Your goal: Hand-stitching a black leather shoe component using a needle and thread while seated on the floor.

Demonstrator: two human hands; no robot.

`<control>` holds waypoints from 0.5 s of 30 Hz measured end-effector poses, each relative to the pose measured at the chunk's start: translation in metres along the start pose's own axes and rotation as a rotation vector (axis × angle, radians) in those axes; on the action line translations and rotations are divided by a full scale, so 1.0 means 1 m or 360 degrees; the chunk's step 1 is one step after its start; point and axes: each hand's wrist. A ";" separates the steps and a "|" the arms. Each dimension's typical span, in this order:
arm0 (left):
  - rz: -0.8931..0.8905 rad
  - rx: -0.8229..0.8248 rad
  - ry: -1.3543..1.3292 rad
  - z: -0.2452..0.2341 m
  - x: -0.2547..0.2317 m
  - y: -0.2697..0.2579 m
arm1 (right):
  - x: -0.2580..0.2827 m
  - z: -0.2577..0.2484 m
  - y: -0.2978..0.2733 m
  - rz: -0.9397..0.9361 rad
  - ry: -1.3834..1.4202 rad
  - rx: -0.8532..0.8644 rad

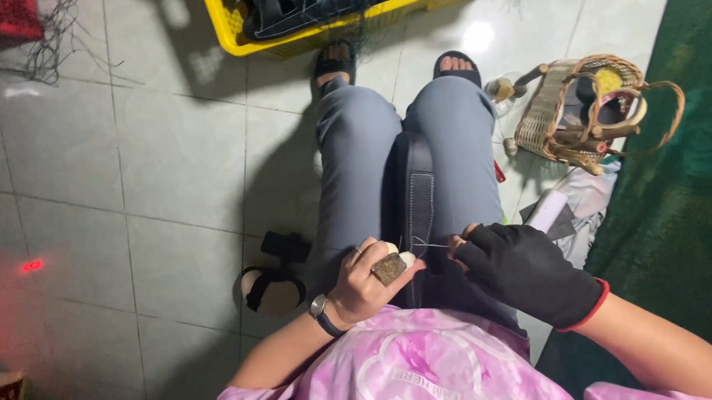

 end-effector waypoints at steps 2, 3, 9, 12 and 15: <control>-0.0010 -0.0014 -0.0016 0.000 -0.002 -0.001 | -0.005 0.002 0.002 -0.0048 -0.0014 0.0068; -0.0015 -0.0017 -0.0048 0.001 -0.003 -0.001 | -0.008 0.002 0.001 -0.0077 -0.0028 0.0141; -0.0071 0.0308 -0.0091 -0.005 0.010 -0.015 | -0.008 -0.007 -0.025 0.0515 0.1558 -0.0424; -0.0587 0.0412 -0.0364 -0.013 0.011 -0.019 | 0.002 -0.003 -0.028 0.0579 0.1409 -0.0390; -0.0458 0.0601 0.0288 -0.030 0.014 0.002 | 0.002 -0.002 -0.030 0.0647 0.1139 -0.0324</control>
Point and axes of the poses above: each hand's wrist, its own y-axis towards the middle knuckle, its own z-axis out of the palm, x = y × z, and after that the axes turned 14 degrees about -z, right-handed
